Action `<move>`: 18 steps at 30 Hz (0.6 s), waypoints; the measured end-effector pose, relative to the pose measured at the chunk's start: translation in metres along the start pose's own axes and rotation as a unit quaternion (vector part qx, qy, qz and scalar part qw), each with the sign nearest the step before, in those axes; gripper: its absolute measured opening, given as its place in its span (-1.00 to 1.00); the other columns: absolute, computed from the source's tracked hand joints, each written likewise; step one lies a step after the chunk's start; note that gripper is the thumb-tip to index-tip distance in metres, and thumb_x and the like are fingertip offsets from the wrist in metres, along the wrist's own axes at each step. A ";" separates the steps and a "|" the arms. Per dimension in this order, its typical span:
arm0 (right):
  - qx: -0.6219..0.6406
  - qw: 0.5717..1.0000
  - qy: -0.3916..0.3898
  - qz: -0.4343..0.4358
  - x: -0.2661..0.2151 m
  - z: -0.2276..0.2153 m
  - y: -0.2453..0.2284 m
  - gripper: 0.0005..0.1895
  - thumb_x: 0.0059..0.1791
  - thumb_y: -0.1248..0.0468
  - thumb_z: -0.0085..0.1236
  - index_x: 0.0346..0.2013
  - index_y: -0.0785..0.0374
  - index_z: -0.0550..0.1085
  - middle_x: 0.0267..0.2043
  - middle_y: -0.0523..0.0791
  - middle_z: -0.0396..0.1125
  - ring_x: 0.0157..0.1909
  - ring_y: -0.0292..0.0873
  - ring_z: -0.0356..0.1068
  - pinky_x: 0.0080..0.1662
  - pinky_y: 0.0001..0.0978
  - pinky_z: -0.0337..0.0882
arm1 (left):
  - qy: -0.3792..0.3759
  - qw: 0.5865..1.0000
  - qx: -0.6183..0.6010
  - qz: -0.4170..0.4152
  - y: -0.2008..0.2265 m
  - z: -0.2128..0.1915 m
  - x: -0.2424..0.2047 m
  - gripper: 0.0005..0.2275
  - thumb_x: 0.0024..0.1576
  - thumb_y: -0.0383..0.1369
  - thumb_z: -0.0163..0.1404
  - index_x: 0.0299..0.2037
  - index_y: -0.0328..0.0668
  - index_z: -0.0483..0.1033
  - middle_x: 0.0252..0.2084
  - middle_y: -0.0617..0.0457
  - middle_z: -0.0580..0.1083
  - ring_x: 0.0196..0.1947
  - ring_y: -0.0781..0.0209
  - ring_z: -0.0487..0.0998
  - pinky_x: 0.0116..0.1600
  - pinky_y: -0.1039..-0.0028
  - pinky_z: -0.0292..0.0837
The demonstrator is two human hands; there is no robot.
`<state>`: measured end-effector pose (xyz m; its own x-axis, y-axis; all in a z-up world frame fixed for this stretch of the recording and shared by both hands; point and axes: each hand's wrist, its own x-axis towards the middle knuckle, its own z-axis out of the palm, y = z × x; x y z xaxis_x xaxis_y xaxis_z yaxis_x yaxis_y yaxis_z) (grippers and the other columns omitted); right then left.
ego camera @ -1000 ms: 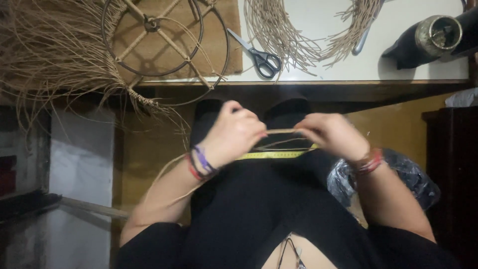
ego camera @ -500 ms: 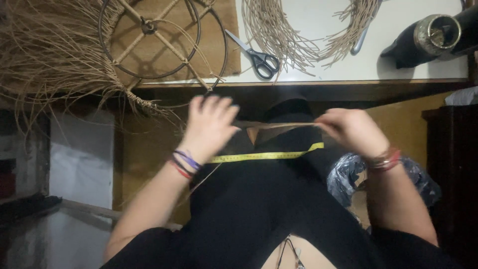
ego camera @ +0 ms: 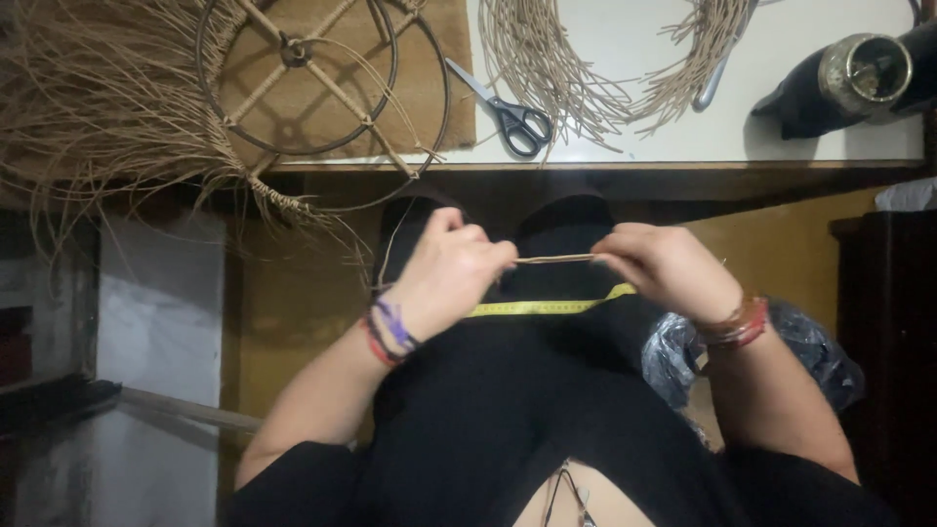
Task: Measuring and cutting natural fiber strips using a measuring tape and scissors.
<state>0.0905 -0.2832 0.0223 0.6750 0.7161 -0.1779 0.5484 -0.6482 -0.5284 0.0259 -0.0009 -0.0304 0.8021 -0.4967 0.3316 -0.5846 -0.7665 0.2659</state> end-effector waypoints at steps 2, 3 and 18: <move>0.017 0.999 -0.004 0.038 -0.005 -0.002 0.016 -0.80 0.09 0.24 0.04 -0.37 0.17 0.55 -0.49 -0.09 0.39 -0.38 0.04 0.48 -0.30 -0.15 0.47 | -0.041 0.998 0.032 -0.033 -0.013 -0.012 -0.012 -0.92 0.26 -0.18 -0.05 -0.28 0.26 0.44 -0.50 0.44 0.50 -0.27 0.47 0.51 0.08 0.29 0.15; 0.018 0.999 -0.004 0.038 -0.006 -0.004 0.015 -0.80 0.09 0.24 0.04 -0.37 0.17 0.55 -0.49 -0.09 0.39 -0.38 0.04 0.48 -0.30 -0.15 0.47 | -0.042 0.998 0.031 -0.033 -0.019 -0.014 -0.019 -0.92 0.26 -0.18 -0.05 -0.28 0.26 0.44 -0.50 0.44 0.50 -0.27 0.47 0.51 0.08 0.29 0.15; -0.057 0.998 -0.019 -0.030 0.041 0.020 -0.033 -0.89 0.06 0.27 0.12 -0.32 0.13 0.58 -0.44 -0.17 0.47 -0.35 0.00 0.51 -0.28 -0.25 0.48 | -0.064 0.993 0.043 -0.085 0.008 -0.016 0.005 -0.56 0.11 0.01 0.10 0.13 0.05 0.52 0.19 0.02 0.48 0.21 -0.06 0.41 0.17 -0.04 0.24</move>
<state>0.0903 -0.2272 0.0162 0.6203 0.7631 -0.1816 0.6417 -0.6268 -0.4419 0.0228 -0.0033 -0.0124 0.9003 -0.4007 0.1699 -0.4315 -0.8728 0.2281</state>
